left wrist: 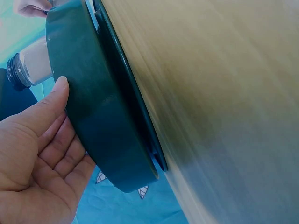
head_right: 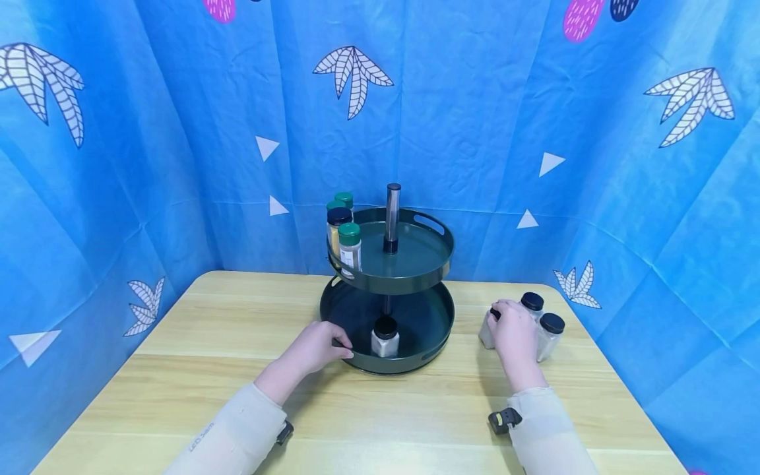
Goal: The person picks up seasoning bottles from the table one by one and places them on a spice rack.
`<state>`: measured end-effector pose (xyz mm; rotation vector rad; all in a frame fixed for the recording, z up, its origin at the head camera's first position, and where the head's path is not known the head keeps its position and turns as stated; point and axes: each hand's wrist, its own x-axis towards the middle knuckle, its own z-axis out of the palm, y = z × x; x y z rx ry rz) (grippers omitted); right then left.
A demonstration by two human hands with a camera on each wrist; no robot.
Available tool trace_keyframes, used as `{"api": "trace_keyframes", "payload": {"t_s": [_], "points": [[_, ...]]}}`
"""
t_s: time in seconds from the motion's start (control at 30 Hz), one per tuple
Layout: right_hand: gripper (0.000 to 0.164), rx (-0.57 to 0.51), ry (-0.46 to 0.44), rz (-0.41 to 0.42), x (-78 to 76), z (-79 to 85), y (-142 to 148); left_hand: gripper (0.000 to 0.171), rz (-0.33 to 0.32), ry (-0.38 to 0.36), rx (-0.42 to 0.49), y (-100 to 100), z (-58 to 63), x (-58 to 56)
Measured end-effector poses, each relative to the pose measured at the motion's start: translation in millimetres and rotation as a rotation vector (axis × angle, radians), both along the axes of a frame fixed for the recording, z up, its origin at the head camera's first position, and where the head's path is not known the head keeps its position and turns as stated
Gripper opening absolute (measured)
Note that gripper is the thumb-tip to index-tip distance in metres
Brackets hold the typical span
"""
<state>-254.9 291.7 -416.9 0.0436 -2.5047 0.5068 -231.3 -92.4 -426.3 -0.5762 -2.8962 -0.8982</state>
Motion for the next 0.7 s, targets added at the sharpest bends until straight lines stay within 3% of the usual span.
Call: {"api": "trace_keyframes", "payload": {"t_s": [0.3,0.7], "points": [[0.025,-0.001,-0.021,0.004,1.1,-1.4,0.3,0.01,0.001,-0.001,0.004,-0.3,-1.6,-0.2],[0.023,0.033,0.052,0.019,5.9,0.2,-4.0,0.009,-0.004,0.012,0.013,-0.9,-2.6,0.3]]}}
